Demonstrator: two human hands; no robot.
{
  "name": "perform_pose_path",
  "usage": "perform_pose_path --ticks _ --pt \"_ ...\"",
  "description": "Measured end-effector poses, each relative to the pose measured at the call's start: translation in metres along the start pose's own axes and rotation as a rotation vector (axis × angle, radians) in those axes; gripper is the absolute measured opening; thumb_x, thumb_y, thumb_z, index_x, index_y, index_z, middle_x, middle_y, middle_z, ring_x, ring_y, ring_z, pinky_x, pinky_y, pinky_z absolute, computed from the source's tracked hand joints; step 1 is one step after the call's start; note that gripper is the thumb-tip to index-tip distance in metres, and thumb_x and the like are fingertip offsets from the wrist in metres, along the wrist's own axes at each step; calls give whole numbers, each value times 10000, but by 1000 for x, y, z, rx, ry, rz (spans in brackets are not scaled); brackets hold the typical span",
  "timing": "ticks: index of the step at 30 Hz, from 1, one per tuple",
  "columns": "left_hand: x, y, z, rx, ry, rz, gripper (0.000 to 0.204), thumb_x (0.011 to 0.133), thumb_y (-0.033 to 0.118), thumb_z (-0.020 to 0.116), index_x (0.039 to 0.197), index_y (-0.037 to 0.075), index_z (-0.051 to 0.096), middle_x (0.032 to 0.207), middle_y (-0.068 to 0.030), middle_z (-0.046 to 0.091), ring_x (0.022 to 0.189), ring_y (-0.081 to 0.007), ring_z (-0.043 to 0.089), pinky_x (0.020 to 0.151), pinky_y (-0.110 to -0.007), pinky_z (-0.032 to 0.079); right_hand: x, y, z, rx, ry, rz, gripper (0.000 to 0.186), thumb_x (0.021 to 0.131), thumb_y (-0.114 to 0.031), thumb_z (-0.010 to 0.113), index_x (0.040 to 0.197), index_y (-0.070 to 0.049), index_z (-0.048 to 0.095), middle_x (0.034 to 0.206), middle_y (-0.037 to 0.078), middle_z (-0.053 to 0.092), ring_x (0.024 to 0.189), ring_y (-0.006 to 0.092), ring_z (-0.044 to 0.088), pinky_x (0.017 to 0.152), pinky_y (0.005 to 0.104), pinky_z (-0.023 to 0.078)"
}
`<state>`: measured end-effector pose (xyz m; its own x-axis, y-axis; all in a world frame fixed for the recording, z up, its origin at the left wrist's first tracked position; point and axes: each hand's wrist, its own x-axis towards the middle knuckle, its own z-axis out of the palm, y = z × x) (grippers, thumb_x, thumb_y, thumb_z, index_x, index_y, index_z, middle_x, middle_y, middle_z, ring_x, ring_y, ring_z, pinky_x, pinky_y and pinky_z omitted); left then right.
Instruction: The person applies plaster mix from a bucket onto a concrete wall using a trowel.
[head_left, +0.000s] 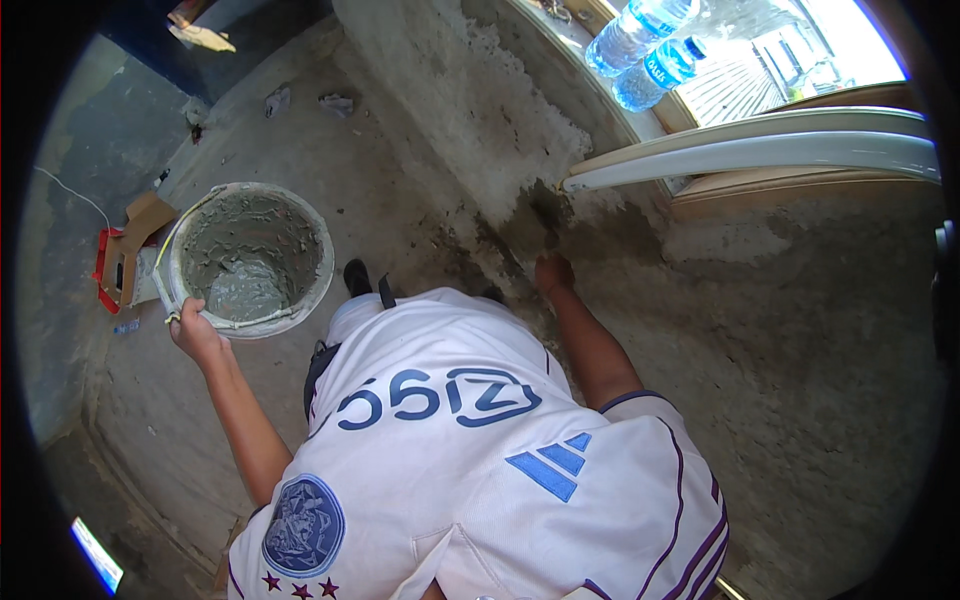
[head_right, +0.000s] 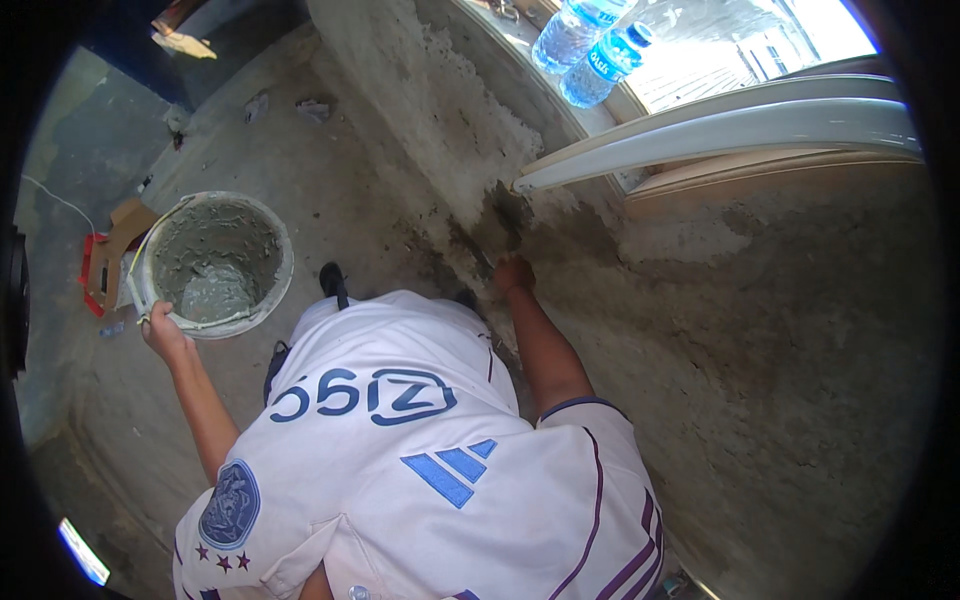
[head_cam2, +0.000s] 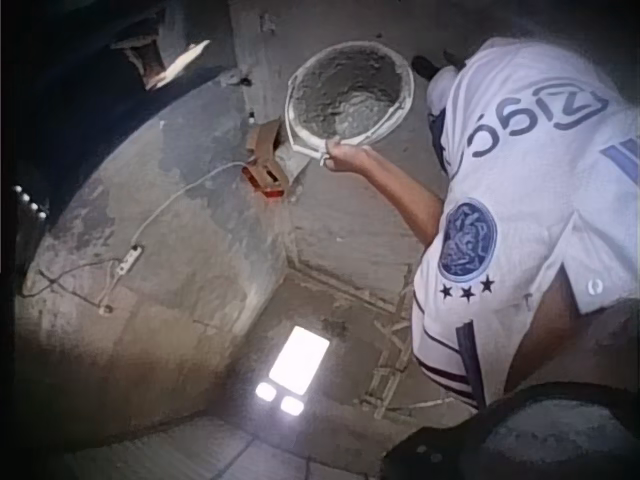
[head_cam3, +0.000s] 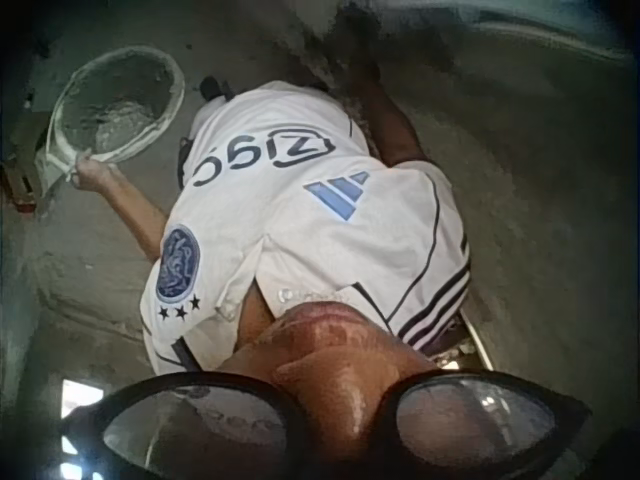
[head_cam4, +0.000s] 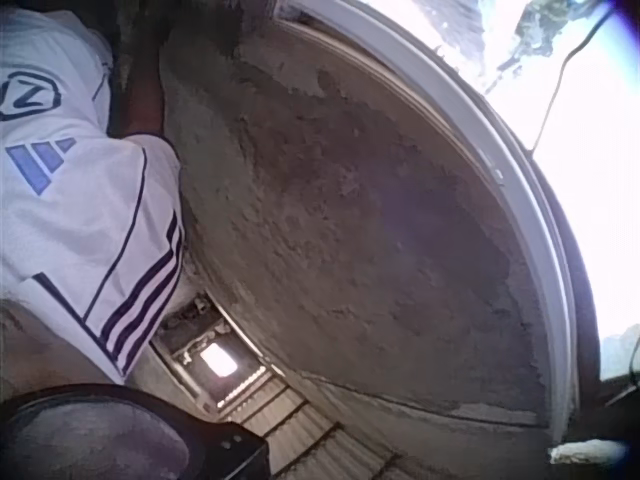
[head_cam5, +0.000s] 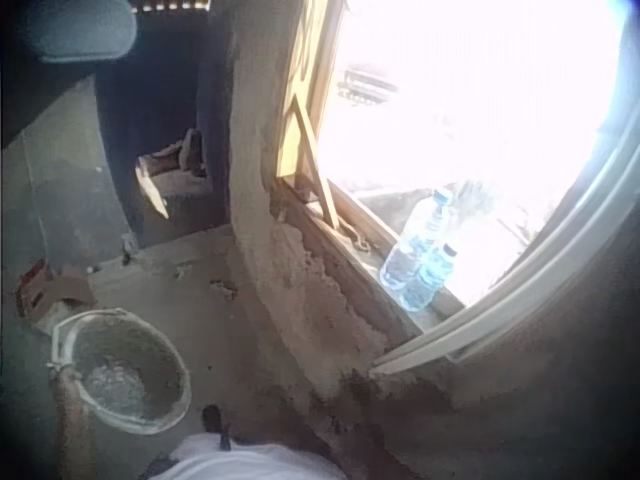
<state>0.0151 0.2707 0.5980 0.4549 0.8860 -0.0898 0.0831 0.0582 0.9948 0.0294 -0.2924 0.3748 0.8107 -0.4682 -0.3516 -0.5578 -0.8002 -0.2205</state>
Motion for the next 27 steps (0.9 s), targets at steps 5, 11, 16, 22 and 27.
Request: perform_pose_path --ticks 5,11,16,22,27 --pt "-2 -6 -5 -87 -27 -35 359 583 40 540 901 -126 544 912 -148 571 811 -254 570 737 -332 451 -8 -9 -11 -67 -93 85 432 825 -395 468 992 -18 596 1000 234 586 963 378 551 825 444 442" --pt "7 -12 -6 -53 -39 -34 344 593 33 533 898 -124 551 913 -143 573 808 -247 573 732 -338 458 -46 -35 -36 119 169 21 413 808 -414 521 917 -22 594 930 220 607 903 380 574 750 458 457" --pt "3 -6 -1 -97 -62 -50 305 588 27 535 865 -101 545 879 -125 572 792 -234 562 733 -321 442 -71 -30 -35 247 230 -11 388 787 -388 553 888 -15 584 916 230 602 883 403 565 755 467 448" --pt "7 -6 -3 -76 -85 -37 287 582 28 546 839 -101 548 865 -118 570 783 -230 561 728 -318 441 -38 0 -8 210 79 -84 396 750 -340 588 949 2 585 946 242 595 919 402 553 793 441 446" --pt "7 -6 -3 -91 -105 -26 287 579 37 554 833 -97 550 865 -115 569 782 -226 557 730 -318 437 2 9 -3 57 -67 -33 431 757 -354 581 989 9 591 985 244 587 974 394 534 839 421 436"
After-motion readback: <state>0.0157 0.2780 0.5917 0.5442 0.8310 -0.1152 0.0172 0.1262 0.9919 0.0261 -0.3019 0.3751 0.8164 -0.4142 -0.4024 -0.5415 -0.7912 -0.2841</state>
